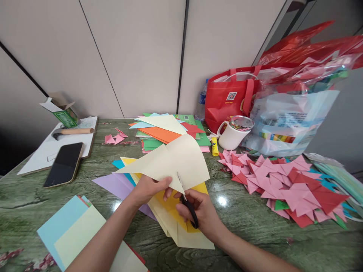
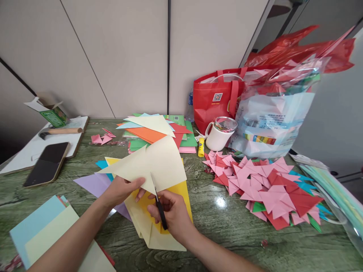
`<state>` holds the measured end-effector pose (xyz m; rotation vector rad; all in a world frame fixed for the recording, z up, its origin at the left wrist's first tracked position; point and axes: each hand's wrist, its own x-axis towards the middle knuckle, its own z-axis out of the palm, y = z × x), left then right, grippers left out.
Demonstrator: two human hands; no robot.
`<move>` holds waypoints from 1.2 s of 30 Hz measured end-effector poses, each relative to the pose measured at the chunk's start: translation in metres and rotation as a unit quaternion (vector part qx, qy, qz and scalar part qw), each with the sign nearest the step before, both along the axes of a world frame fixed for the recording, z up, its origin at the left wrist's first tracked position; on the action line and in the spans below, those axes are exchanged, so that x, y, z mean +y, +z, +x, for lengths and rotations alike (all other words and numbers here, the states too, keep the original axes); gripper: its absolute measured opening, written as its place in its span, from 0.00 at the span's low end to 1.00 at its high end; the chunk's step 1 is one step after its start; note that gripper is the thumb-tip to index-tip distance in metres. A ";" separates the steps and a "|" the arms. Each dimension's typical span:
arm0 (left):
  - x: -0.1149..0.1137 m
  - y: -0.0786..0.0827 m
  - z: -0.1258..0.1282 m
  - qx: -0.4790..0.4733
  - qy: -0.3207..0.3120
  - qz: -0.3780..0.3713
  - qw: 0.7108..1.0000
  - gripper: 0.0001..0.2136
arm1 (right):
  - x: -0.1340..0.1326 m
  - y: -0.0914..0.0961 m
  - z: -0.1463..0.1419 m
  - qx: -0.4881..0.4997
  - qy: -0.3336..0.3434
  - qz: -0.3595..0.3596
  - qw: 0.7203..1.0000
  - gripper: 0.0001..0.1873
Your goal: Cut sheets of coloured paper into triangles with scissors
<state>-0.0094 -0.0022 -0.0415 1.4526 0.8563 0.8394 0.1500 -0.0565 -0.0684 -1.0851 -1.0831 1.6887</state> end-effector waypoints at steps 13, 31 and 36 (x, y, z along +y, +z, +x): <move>0.000 -0.004 0.001 -0.007 -0.016 -0.002 1.000 0.16 | 0.002 -0.005 0.001 0.020 0.003 0.002 1.000 0.21; -0.003 -0.005 0.002 -0.015 -0.057 -0.018 0.998 0.16 | 0.005 0.001 0.003 0.026 0.011 0.022 0.999 0.20; -0.003 -0.006 0.002 -0.017 -0.059 -0.015 0.998 0.16 | 0.005 0.001 0.002 0.018 0.007 0.021 1.000 0.19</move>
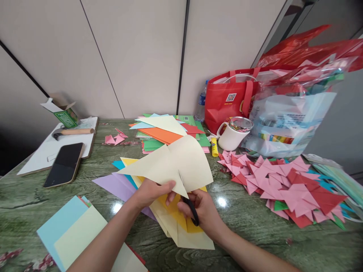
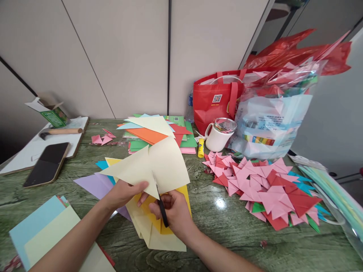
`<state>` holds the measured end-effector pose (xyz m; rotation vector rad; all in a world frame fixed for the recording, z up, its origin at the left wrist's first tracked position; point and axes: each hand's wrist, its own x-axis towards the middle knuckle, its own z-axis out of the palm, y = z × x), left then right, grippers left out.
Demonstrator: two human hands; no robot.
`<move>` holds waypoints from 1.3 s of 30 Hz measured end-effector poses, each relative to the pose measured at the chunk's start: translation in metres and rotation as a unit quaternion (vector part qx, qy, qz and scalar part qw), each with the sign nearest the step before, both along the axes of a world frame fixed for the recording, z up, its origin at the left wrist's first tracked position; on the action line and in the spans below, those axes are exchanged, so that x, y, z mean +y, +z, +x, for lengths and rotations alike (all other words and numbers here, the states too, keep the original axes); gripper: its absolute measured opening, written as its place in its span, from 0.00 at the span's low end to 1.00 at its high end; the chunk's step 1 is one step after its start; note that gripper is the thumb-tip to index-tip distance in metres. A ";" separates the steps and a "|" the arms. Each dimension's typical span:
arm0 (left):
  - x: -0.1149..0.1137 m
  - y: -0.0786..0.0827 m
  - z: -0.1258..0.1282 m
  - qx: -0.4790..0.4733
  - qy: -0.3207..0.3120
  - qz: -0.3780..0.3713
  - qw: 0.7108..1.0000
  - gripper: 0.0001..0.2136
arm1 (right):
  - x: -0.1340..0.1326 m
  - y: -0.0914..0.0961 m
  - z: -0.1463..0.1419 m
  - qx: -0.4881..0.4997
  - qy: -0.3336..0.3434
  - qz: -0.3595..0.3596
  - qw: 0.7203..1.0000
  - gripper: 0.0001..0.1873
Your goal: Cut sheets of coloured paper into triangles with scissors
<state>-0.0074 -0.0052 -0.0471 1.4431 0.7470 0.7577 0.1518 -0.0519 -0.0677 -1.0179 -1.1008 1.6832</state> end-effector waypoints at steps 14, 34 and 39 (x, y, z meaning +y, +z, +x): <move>0.001 -0.003 -0.001 -0.005 -0.003 0.001 1.000 0.17 | 0.001 -0.005 0.002 -0.022 -0.003 0.000 1.000 0.20; 0.006 -0.001 -0.001 -0.085 0.116 -0.045 0.989 0.06 | 0.004 -0.003 0.004 -0.037 -0.013 -0.040 0.998 0.22; 0.010 0.005 -0.004 -0.126 0.178 -0.051 0.975 0.04 | 0.004 -0.003 0.004 -0.001 0.027 -0.050 0.998 0.24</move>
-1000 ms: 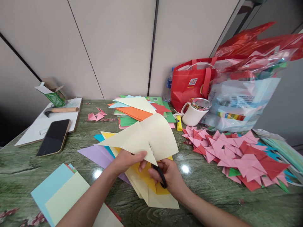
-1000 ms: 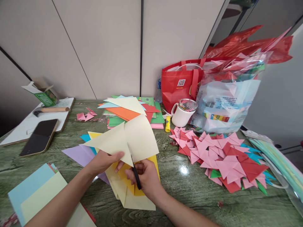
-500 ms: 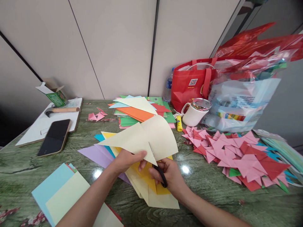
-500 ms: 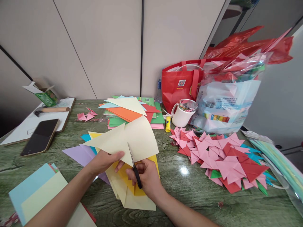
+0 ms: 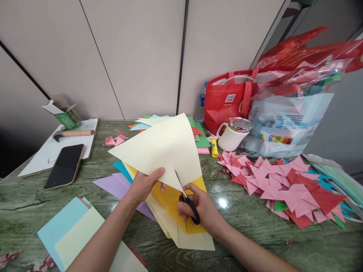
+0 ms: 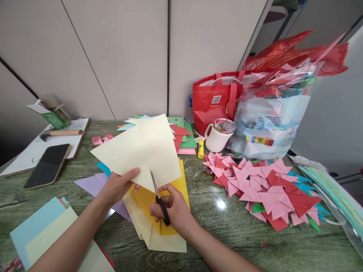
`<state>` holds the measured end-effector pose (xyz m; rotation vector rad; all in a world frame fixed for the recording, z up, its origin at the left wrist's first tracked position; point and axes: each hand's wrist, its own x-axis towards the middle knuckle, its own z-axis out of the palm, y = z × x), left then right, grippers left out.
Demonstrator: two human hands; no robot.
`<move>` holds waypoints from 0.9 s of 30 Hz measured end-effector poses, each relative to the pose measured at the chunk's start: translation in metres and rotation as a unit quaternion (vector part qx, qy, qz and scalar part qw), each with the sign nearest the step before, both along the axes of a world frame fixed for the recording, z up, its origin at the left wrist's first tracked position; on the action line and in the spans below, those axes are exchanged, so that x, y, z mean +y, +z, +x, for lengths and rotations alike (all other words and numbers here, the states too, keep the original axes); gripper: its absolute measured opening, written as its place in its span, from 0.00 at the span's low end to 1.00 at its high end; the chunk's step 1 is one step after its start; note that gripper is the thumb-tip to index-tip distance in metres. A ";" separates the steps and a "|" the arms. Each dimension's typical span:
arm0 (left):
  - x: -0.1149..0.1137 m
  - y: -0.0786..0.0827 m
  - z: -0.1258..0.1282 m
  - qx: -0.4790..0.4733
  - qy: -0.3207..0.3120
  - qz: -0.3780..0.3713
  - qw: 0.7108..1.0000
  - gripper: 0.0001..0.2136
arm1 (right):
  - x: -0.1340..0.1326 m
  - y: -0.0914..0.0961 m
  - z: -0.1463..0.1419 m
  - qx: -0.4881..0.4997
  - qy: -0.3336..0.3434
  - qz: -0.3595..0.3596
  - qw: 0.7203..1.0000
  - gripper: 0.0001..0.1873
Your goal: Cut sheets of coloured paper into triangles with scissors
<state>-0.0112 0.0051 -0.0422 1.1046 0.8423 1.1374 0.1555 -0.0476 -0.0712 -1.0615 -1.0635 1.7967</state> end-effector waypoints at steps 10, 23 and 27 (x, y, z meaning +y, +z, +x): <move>0.006 0.008 -0.013 -0.004 0.045 0.013 0.999 0.09 | 0.000 -0.001 0.007 0.054 0.048 0.063 0.995 0.26; -0.006 0.005 -0.005 0.057 -0.086 0.002 0.995 0.08 | 0.001 -0.003 0.005 0.074 0.070 0.075 0.992 0.32; -0.010 0.006 0.003 0.042 -0.103 -0.005 0.994 0.09 | 0.002 0.008 0.004 0.049 0.054 0.108 0.991 0.19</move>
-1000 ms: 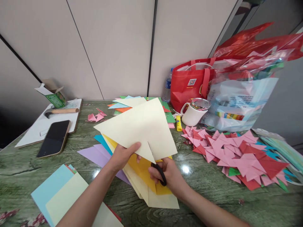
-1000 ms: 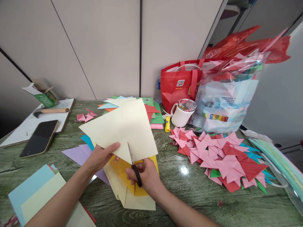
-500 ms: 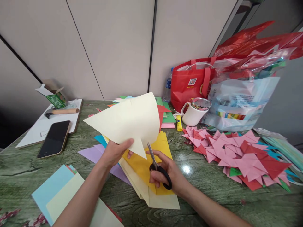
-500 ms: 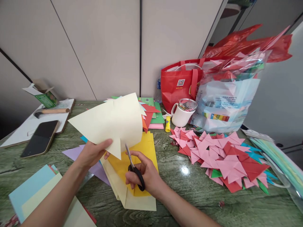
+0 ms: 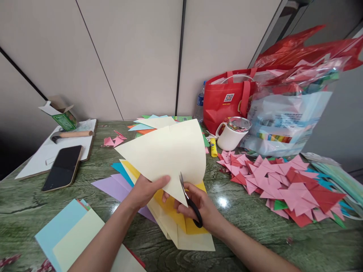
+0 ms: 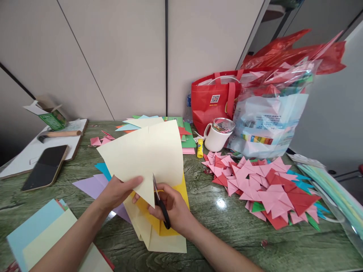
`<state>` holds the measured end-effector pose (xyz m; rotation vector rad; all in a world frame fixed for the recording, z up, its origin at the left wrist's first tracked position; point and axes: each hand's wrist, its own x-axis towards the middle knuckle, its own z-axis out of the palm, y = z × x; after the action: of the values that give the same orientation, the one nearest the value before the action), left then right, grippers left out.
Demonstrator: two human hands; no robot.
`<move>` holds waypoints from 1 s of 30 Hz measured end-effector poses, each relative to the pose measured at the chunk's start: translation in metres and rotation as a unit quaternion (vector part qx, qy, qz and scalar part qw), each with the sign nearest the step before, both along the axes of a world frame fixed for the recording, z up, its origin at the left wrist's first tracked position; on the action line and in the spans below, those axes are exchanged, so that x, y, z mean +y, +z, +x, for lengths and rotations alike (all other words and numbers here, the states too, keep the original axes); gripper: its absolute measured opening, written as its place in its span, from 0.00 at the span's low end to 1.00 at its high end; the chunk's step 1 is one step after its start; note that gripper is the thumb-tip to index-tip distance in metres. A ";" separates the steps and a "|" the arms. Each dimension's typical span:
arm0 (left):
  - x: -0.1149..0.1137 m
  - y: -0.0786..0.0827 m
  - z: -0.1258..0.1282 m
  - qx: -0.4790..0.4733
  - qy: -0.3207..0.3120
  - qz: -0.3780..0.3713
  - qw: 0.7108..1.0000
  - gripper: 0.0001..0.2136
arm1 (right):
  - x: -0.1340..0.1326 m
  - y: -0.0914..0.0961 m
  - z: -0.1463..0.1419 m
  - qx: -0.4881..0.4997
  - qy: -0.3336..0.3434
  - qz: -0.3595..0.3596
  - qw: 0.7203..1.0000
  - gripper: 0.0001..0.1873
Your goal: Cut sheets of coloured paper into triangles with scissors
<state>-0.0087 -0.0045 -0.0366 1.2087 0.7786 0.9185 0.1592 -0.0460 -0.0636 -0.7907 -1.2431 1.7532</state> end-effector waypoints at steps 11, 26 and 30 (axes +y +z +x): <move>-0.003 -0.013 0.004 0.002 -0.031 -0.030 0.999 0.10 | 0.000 0.008 -0.004 0.000 -0.026 0.027 0.999 0.15; -0.004 -0.014 0.006 0.017 -0.025 -0.016 0.999 0.10 | -0.001 0.006 -0.005 -0.004 -0.047 0.044 0.998 0.11; -0.005 -0.013 0.008 0.018 -0.022 -0.015 0.999 0.10 | -0.002 0.004 -0.005 -0.009 -0.057 0.032 0.998 0.12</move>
<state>-0.0011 -0.0093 -0.0497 1.2143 0.7896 0.8479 0.1542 -0.0478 -0.0598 -0.8257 -1.2349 1.6099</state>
